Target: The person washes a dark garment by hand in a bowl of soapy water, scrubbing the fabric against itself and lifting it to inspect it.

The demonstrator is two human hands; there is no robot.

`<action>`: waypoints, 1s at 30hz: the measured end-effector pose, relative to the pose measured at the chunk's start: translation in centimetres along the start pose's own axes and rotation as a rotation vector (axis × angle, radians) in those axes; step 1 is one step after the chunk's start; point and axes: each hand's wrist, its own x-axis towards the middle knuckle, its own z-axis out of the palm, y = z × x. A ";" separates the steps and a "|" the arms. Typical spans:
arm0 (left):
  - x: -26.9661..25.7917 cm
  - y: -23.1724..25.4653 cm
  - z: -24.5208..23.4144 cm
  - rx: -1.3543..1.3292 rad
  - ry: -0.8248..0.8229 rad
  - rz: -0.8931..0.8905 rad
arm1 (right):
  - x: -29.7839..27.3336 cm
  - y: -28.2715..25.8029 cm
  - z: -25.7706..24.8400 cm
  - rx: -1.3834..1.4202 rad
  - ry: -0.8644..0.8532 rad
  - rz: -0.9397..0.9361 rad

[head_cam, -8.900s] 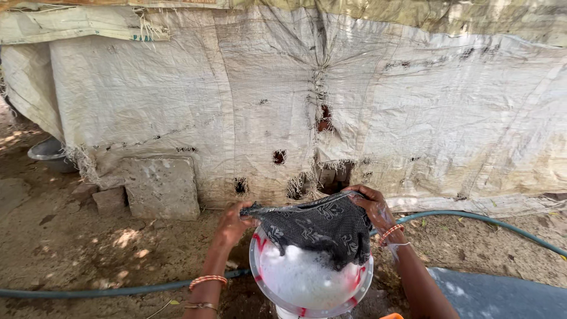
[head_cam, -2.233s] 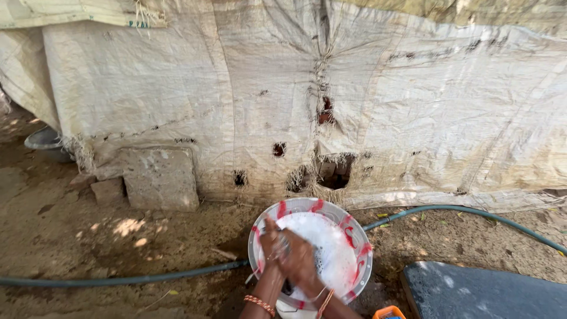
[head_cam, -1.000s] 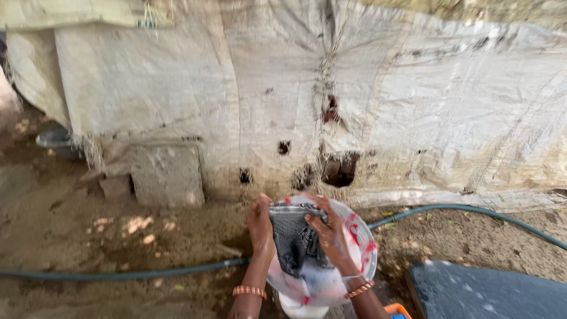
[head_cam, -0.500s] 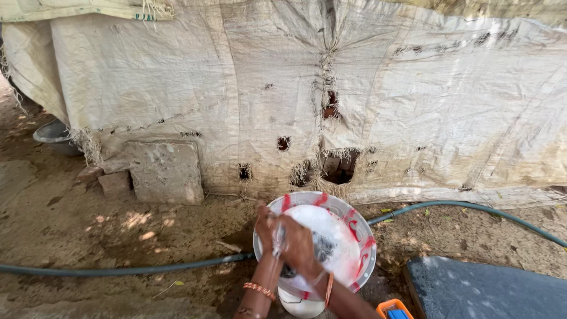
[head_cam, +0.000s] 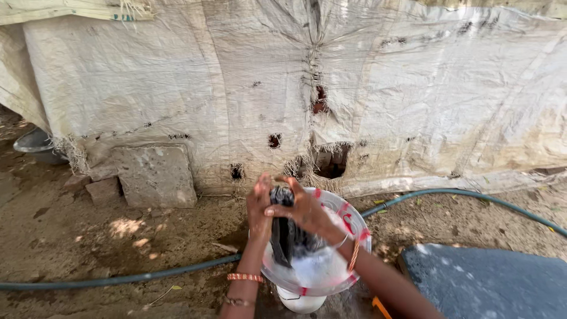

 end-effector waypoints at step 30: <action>0.3 -6.2 -3.3 1.501 -0.482 0.394 | -11.7 17.3 5.5 -0.210 -0.586 0.402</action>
